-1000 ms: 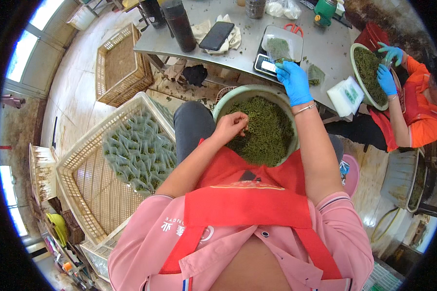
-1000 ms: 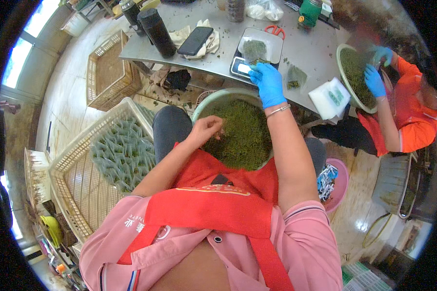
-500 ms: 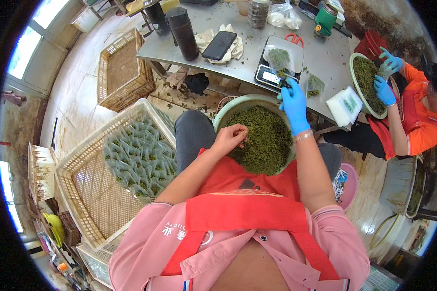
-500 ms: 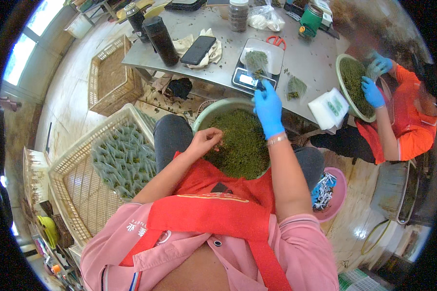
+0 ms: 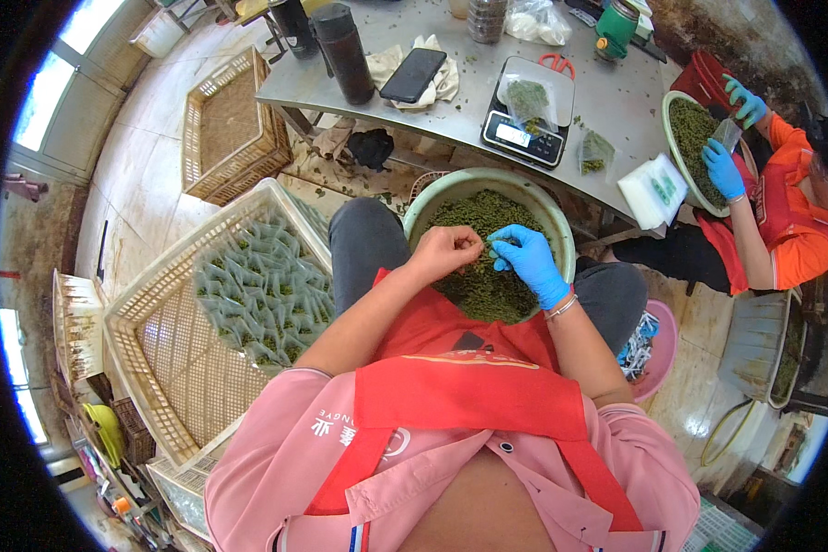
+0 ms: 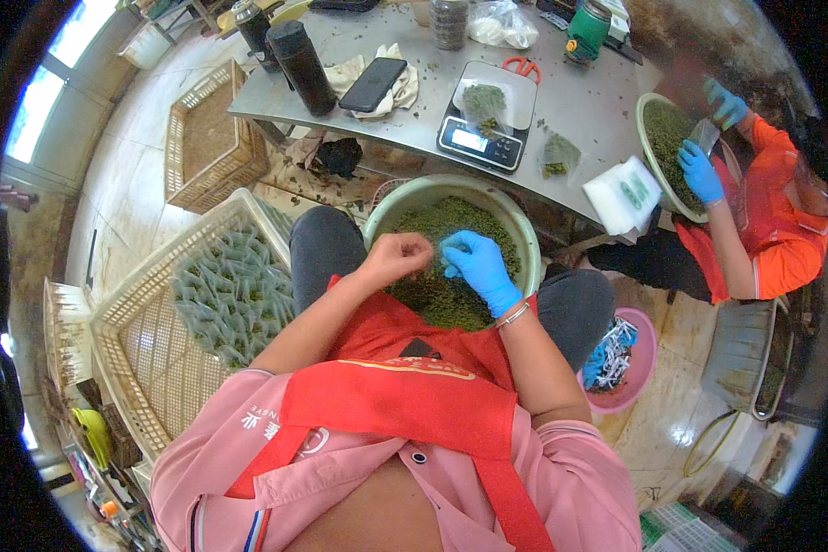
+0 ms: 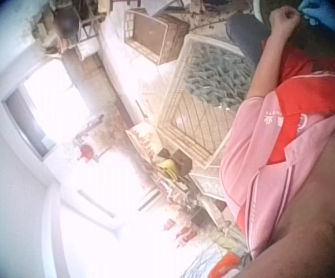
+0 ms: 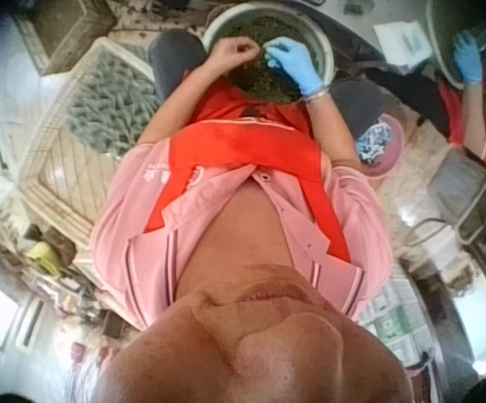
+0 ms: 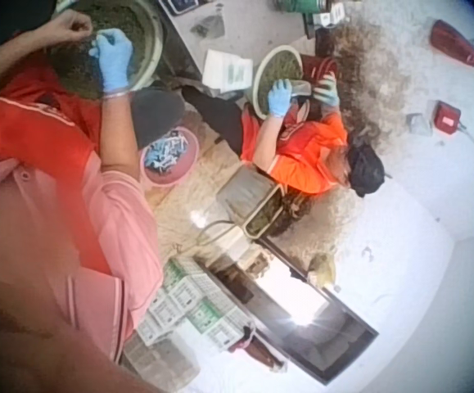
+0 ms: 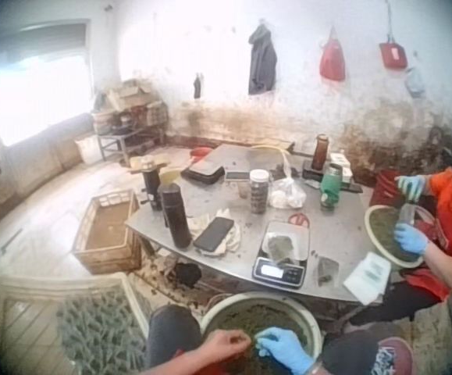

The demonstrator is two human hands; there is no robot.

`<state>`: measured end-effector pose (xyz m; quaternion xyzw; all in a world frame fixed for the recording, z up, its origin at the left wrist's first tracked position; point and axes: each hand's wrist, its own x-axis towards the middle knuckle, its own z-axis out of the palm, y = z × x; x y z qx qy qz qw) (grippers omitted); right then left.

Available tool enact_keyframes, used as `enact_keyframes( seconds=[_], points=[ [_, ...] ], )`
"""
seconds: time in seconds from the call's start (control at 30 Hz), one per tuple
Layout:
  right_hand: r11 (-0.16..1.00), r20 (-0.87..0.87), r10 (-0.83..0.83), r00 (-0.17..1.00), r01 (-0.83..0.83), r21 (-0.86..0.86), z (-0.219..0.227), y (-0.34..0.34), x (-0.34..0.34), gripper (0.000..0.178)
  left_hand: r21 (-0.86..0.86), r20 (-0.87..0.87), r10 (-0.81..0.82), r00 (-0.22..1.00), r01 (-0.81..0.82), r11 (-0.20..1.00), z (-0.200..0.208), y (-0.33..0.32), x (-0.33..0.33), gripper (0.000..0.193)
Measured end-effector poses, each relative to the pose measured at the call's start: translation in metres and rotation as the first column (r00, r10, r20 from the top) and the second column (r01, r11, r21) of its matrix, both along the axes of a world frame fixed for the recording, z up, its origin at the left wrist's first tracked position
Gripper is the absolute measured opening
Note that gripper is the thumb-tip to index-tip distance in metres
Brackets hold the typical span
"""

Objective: The person scoops green tea leaves from a bowl on their lap into small plastic bags, weighs each bag on a digital scale, and places the filled bags into a basket. Another person performs a similar task at a nearby table.

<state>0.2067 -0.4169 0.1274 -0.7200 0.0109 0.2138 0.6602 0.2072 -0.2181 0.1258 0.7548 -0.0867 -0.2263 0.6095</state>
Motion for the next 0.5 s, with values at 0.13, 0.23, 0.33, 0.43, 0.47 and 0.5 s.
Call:
enact_keyframes(
  seconds=[0.13, 0.23, 0.33, 0.43, 0.47, 0.5],
  points=[
    [0.991, -0.08, -0.095, 0.992, 0.101, 0.083, -0.002, 0.005, -0.003, 0.012, -0.068, -0.063, -0.016, 0.998, 0.012, 0.998, 0.002, -0.007, -0.007, 0.018],
    [0.975, -0.14, -0.15, 0.979, 0.169, 0.142, -0.007, 0.004, -0.006, 0.011, -0.081, -0.099, 0.023, 0.995, -0.031, 0.996, 0.002, -0.008, -0.005, 0.014],
    [0.979, -0.149, -0.16, 0.976, 0.177, 0.105, -0.011, 0.006, -0.011, 0.011, -0.045, -0.139, -0.011, 0.99, 0.005, 0.999, 0.006, -0.004, -0.005, 0.014],
    [0.976, -0.165, -0.203, 0.965, 0.213, 0.049, -0.021, -0.001, -0.009, 0.012, -0.095, -0.205, -0.029, 0.978, 0.01, 0.995, 0.019, 0.002, -0.011, 0.015],
    [0.972, -0.189, -0.218, 0.958, 0.23, 0.046, -0.022, -0.01, -0.007, 0.014, -0.126, -0.231, -0.025, 0.973, -0.004, 0.992, 0.022, 0.005, -0.014, 0.015],
    [0.972, -0.235, -0.21, 0.949, 0.228, 0.052, -0.024, -0.016, -0.005, 0.014, -0.105, -0.25, -0.007, 0.968, -0.02, 0.994, 0.019, 0.009, -0.015, 0.015]
  ],
)
